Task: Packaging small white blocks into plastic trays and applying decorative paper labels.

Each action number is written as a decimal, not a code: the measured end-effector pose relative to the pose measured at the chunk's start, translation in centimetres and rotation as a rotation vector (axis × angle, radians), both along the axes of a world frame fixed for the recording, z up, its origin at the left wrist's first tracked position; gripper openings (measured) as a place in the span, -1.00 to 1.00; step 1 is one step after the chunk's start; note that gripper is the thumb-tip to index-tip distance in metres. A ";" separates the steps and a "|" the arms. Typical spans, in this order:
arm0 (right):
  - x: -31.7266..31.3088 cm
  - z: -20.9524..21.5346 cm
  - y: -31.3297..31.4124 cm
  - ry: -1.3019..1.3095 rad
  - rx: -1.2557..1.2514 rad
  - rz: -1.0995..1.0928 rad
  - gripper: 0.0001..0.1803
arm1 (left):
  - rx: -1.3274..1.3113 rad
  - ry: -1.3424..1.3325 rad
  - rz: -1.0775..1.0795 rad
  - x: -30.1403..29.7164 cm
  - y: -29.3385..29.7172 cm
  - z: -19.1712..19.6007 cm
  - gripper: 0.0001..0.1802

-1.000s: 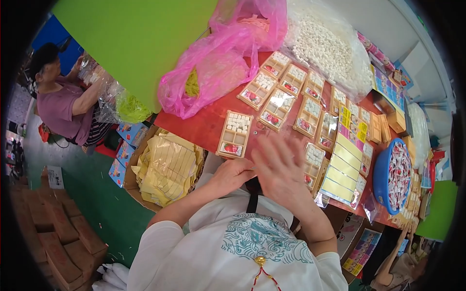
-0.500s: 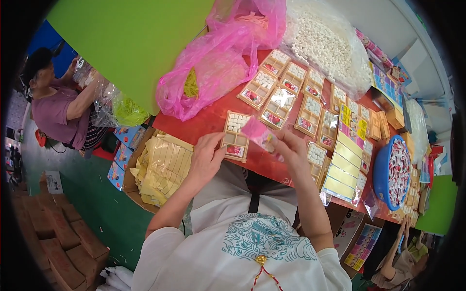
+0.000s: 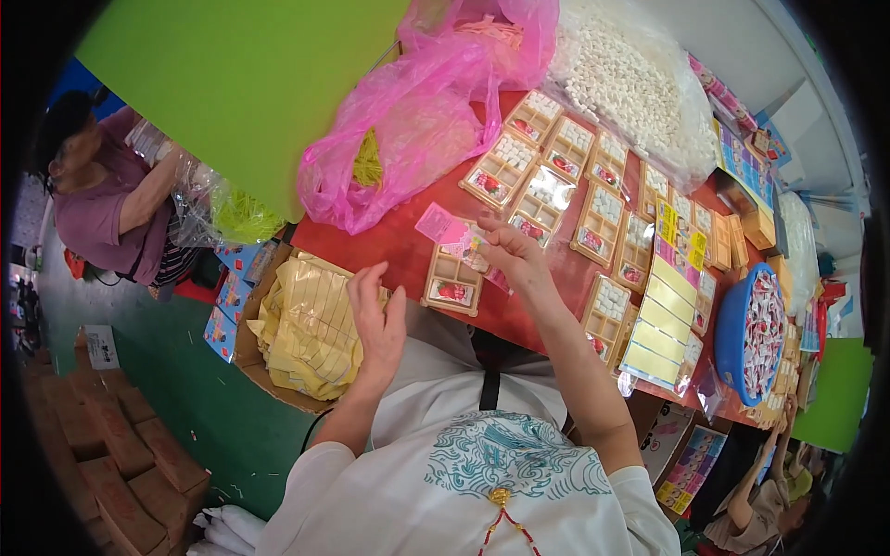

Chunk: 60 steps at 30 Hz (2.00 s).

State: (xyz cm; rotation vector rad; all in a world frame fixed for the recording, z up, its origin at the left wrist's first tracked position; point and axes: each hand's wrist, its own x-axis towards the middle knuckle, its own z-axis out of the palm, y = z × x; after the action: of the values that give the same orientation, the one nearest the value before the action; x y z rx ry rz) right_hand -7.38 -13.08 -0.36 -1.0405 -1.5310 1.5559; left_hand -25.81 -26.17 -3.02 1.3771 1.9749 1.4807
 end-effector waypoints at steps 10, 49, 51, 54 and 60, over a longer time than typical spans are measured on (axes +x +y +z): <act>-1.3 -0.9 -1.5 -0.188 0.016 0.242 -0.91 | -0.318 -1.179 -0.097 0.2 -2.3 -3.2 -0.67; -0.2 1.7 -5.6 -0.252 0.131 0.230 -0.88 | -0.126 -1.261 -0.278 3.6 -3.8 0.1 -0.70; 0.1 1.8 -5.7 -0.294 0.138 0.218 -0.88 | -0.153 -1.253 -0.288 3.7 -3.6 0.3 -0.70; 0.6 1.9 -5.8 -0.395 0.202 0.194 -0.89 | -0.197 -1.249 -0.307 3.8 -3.3 0.2 -0.71; 0.7 1.9 -6.6 -0.478 0.334 0.162 -0.89 | -0.229 -1.242 -0.324 3.8 -3.2 0.5 -0.72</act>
State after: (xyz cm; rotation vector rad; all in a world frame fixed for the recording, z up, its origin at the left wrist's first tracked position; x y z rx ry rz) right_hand -6.68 -19.66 1.52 -1.1644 -2.1600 1.1385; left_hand -22.03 -29.40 -2.51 0.3875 0.9995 1.3434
